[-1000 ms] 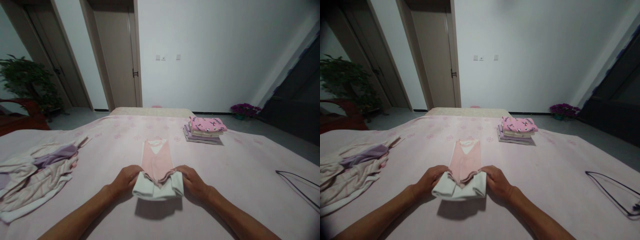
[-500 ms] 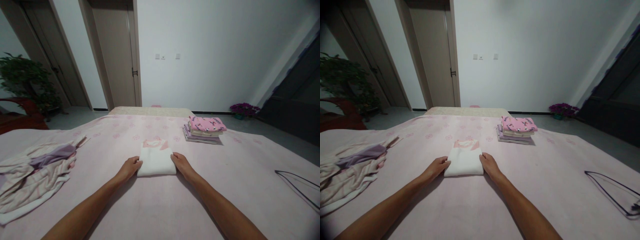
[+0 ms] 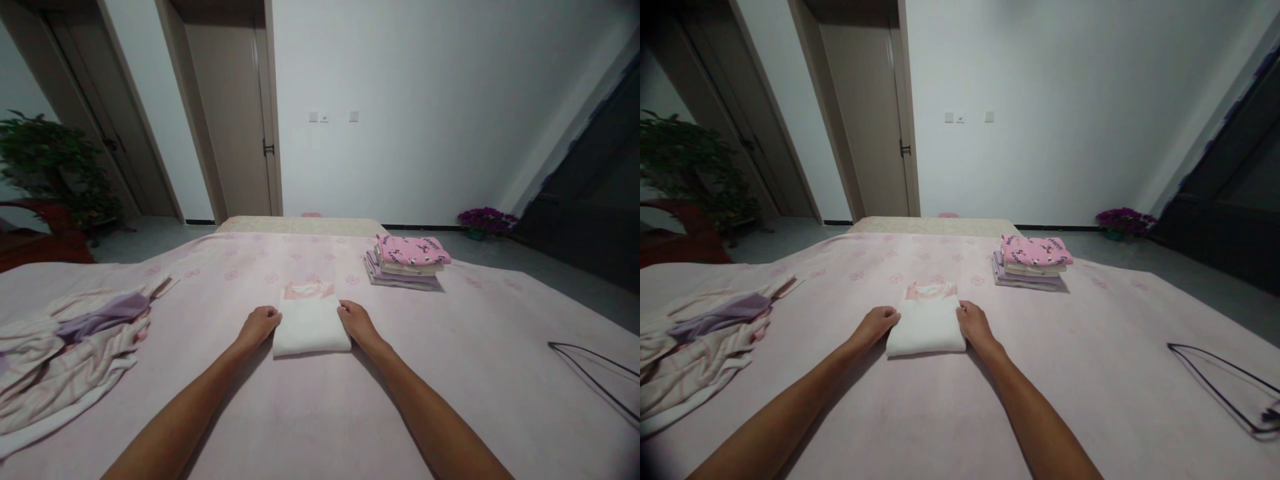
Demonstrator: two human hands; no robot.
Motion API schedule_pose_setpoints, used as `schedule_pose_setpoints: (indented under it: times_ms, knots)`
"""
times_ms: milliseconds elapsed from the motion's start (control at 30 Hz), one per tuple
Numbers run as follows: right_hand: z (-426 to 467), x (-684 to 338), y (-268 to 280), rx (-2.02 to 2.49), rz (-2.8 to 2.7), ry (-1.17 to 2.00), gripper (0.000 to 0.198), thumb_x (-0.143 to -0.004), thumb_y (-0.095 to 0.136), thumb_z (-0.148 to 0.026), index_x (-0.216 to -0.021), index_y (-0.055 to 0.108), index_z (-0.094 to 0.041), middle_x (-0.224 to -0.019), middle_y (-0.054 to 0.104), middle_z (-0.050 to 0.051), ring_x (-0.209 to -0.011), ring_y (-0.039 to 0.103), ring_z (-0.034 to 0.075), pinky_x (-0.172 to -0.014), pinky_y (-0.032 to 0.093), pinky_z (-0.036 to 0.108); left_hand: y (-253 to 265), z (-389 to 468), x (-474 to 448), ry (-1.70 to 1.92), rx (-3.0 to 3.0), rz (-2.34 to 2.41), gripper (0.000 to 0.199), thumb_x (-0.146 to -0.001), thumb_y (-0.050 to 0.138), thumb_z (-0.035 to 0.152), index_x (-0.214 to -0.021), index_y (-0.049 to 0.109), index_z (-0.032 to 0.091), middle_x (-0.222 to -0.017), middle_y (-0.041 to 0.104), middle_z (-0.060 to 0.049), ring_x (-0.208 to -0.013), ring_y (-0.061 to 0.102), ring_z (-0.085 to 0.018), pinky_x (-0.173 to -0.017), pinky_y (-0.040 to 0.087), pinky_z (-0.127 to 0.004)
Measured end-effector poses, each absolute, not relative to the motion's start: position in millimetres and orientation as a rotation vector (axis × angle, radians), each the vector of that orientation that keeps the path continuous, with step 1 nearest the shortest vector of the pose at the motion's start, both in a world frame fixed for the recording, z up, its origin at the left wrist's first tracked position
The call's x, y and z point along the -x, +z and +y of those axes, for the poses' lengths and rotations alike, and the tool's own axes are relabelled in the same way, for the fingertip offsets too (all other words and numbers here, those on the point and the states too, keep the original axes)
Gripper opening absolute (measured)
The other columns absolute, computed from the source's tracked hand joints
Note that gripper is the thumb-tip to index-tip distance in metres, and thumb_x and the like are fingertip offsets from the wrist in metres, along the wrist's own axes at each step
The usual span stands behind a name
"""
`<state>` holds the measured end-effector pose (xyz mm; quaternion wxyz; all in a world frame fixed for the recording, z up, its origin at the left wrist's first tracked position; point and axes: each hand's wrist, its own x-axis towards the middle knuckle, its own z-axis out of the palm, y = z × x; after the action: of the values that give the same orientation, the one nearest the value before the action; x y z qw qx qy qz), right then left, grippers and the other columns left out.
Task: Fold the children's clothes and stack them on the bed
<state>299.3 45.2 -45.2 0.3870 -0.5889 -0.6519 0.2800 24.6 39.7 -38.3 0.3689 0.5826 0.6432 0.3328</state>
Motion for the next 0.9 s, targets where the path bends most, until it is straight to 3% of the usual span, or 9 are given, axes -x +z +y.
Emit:
schedule_pose_setpoints:
  times_ms: [133, 300, 533, 700, 900]
  knots:
    - [49.6, -304.0, -48.0, 1.58, -1.733, 0.556, 0.037, -0.089, 0.047, -0.026, -0.114, 0.073, -0.018, -0.113, 0.074, 0.012, -0.105, 0.067, 0.025, -0.092, 0.049, 0.036, -36.2, 42.1, -17.4, 0.786, -1.619, 1.758, 0.012, -0.073, 0.066, 0.029, -0.073, 0.067, 0.017, -0.072, 0.069, -0.005, -0.069, 0.061, -0.019, -0.059, 0.035, -0.026]
    - [46.2, -300.4, -49.1, 1.64, -1.791, 0.426, 0.033, -0.091, 0.049, -0.026, -0.112, 0.074, -0.021, -0.107, 0.073, 0.012, -0.1, 0.068, 0.024, -0.089, 0.049, 0.034, -30.0, 38.1, -16.7, 0.781, -1.697, 1.874, 0.025, -0.083, 0.062, 0.035, -0.101, 0.067, 0.018, -0.091, 0.075, -0.008, -0.079, 0.066, -0.02, -0.066, 0.042, -0.027]
    - [43.3, -297.9, -47.1, 1.779, -1.813, 0.281, 0.041, -0.089, 0.056, -0.028, -0.129, 0.065, -0.024, -0.108, 0.074, 0.007, -0.094, 0.069, 0.023, -0.081, 0.049, 0.032, -24.5, 37.2, -26.5, 0.77, -1.839, 1.933, 0.021, -0.088, 0.059, 0.036, -0.091, 0.071, 0.019, -0.101, 0.076, -0.01, -0.091, 0.066, -0.023, -0.075, 0.042, -0.029]
    - [46.0, -295.4, -39.1, 1.884, -1.693, 0.429, 0.034, -0.09, 0.057, -0.042, -0.118, 0.071, -0.029, -0.108, 0.076, 0.002, -0.097, 0.069, 0.021, -0.078, 0.047, 0.029, -27.3, 46.6, -24.5, 0.703, -1.806, 1.95, 0.022, -0.088, 0.056, 0.034, -0.088, 0.073, 0.02, -0.096, 0.077, -0.007, -0.087, 0.069, -0.021, -0.07, 0.042, -0.027]
    - [54.8, -294.0, -39.5, 1.917, -1.722, 0.456, 0.024, -0.09, 0.058, -0.037, -0.107, 0.073, -0.029, -0.102, 0.075, 0.001, -0.092, 0.068, 0.02, -0.073, 0.045, 0.028, -28.8, 46.9, -23.6, 0.636, -1.819, 2.015, 0.02, -0.086, 0.059, 0.037, -0.093, 0.071, 0.023, -0.092, 0.075, -0.005, -0.085, 0.068, -0.023, -0.067, 0.042, -0.029]
